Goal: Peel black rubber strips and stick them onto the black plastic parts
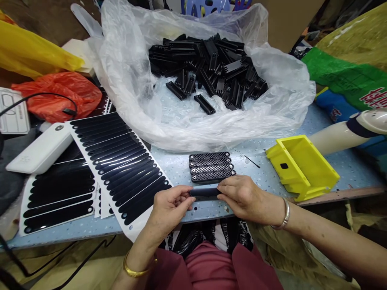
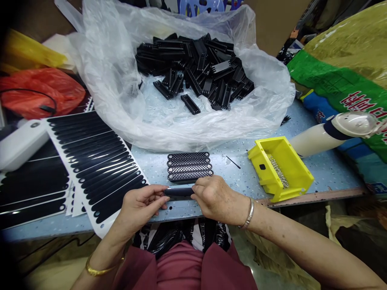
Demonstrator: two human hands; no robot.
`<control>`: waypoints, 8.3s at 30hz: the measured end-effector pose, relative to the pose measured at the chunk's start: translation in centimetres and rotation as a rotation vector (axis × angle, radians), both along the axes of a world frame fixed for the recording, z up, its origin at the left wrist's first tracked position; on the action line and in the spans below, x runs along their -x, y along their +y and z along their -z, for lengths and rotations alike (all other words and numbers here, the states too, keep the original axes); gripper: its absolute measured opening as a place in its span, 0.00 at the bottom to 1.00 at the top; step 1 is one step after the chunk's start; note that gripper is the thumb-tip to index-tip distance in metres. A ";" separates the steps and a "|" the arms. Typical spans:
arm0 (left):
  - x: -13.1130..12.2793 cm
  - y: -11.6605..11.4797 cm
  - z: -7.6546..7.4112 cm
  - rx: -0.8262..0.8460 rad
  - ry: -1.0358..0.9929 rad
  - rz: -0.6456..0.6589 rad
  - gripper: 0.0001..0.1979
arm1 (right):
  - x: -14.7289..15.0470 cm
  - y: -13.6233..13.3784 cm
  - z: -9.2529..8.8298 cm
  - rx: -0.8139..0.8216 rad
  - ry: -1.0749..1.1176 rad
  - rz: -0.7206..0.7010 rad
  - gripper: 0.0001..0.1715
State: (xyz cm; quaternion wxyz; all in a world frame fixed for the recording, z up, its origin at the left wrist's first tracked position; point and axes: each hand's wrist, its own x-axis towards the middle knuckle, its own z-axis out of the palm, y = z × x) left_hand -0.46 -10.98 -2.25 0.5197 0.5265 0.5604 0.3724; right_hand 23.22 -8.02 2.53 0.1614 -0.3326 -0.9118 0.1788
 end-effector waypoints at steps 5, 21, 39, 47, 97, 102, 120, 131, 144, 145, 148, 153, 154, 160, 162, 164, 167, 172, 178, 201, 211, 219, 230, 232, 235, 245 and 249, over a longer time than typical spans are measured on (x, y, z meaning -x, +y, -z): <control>0.0 0.0 0.2 0.007 -0.013 0.003 0.12 | -0.1 0.0 0.2 0.026 0.068 0.013 0.09; 0.0 0.0 0.3 0.013 -0.002 0.005 0.12 | 0.0 -0.1 -0.2 0.044 0.011 0.004 0.11; -0.1 0.0 0.1 0.024 0.008 -0.008 0.13 | 0.4 0.1 -0.2 -0.013 -0.122 -0.013 0.13; 0.1 0.1 -0.4 -0.021 0.022 0.015 0.12 | 0.5 0.0 -0.1 -0.036 -0.149 -0.005 0.14; -1.3 0.4 -0.9 0.026 0.035 -0.144 0.10 | -1.2 -0.2 4.1 -0.168 0.309 -0.014 0.09; -1.1 0.4 -0.7 0.032 0.034 -0.134 0.10 | -1.2 -0.1 4.5 -0.126 0.392 0.008 0.08; -1.5 0.7 -1.5 0.079 0.019 -0.168 0.13 | -1.4 -0.6 5.1 -0.174 0.348 0.038 0.11; -1.2 0.6 -1.3 0.072 0.097 -0.119 0.15 | -4.6 -3.7 4.1 -0.124 0.411 0.517 0.26; -4.0 0.9 0.4 -0.559 0.850 -0.164 0.23 | 0.5 -3.2 5.7 -0.150 0.295 0.792 0.24; -4.0 0.9 0.5 -0.547 0.828 -0.162 0.22 | 0.4 -3.2 5.8 -0.157 0.295 0.785 0.24; -3.7 0.8 0.5 -0.522 0.750 -0.110 0.20 | 0.2 -3.3 5.8 -0.176 0.277 0.781 0.23; -4.1 0.5 0.1 -0.555 0.876 -0.106 0.22 | 0.2 -3.3 5.8 -0.223 0.279 0.760 0.24; -4.4 0.4 0.0 -0.551 0.922 -0.116 0.23 | 0.1 -3.4 5.9 -0.221 0.284 0.751 0.24; -4.9 0.5 -0.2 -0.445 0.879 -0.083 0.19 | -0.1 -3.4 6.4 -0.251 0.306 0.709 0.23; -3.8 0.4 -0.4 -0.412 0.756 -0.058 0.16 | -0.2 -3.4 6.3 -0.275 0.286 0.713 0.23; -1.8 -0.1 -0.9 -0.414 0.655 -0.089 0.14 | -0.2 -3.5 6.0 -0.272 0.265 0.713 0.24; 2.1 -1.9 -2.3 -0.417 0.601 -0.262 0.13 | -0.4 -3.8 5.6 -0.202 0.280 0.690 0.25; 8.7 -6.2 -3.3 -0.193 0.793 -0.587 0.17 | -1.6 -4.3 4.8 -0.083 0.427 0.696 0.19; 9.1 -8.7 -1.3 0.125 0.337 -0.759 0.22 | 0.4 -5.5 1.4 -0.215 0.399 0.584 0.09; 7.3 -12.9 -1.2 0.281 -0.673 -0.642 0.13 | 15.2 -5.3 2.7 0.176 0.229 -0.057 0.12; 6.7 -10.9 -2.3 0.192 -0.560 -0.532 0.14 | 18.4 -5.9 2.5 0.415 0.296 0.097 0.14; 7.4 -11.4 -1.4 0.247 -0.564 -0.628 0.16 | 17.0 -3.4 2.4 0.829 0.611 0.173 0.20; 9.3 -11.6 -1.0 0.150 -0.058 -0.789 0.23 | 2.3 -0.7 -4.5 0.783 1.204 0.514 0.10; 9.2 -11.8 -1.9 0.105 -0.041 -0.777 0.23 | 2.4 -2.2 -4.4 0.812 1.159 0.404 0.09; 7.1 -12.3 -3.5 0.221 -0.333 -0.517 0.26 | 3.6 -5.0 -3.9 0.862 1.109 0.182 0.07; -0.1 -10.9 -5.6 0.412 -0.802 -0.235 0.14 | 2.7 -11.3 -1.3 0.873 0.865 -0.001 0.14; -0.3 -9.7 -4.8 0.391 -0.754 -0.299 0.15 | 0.8 -11.5 -0.6 0.733 0.740 0.133 0.23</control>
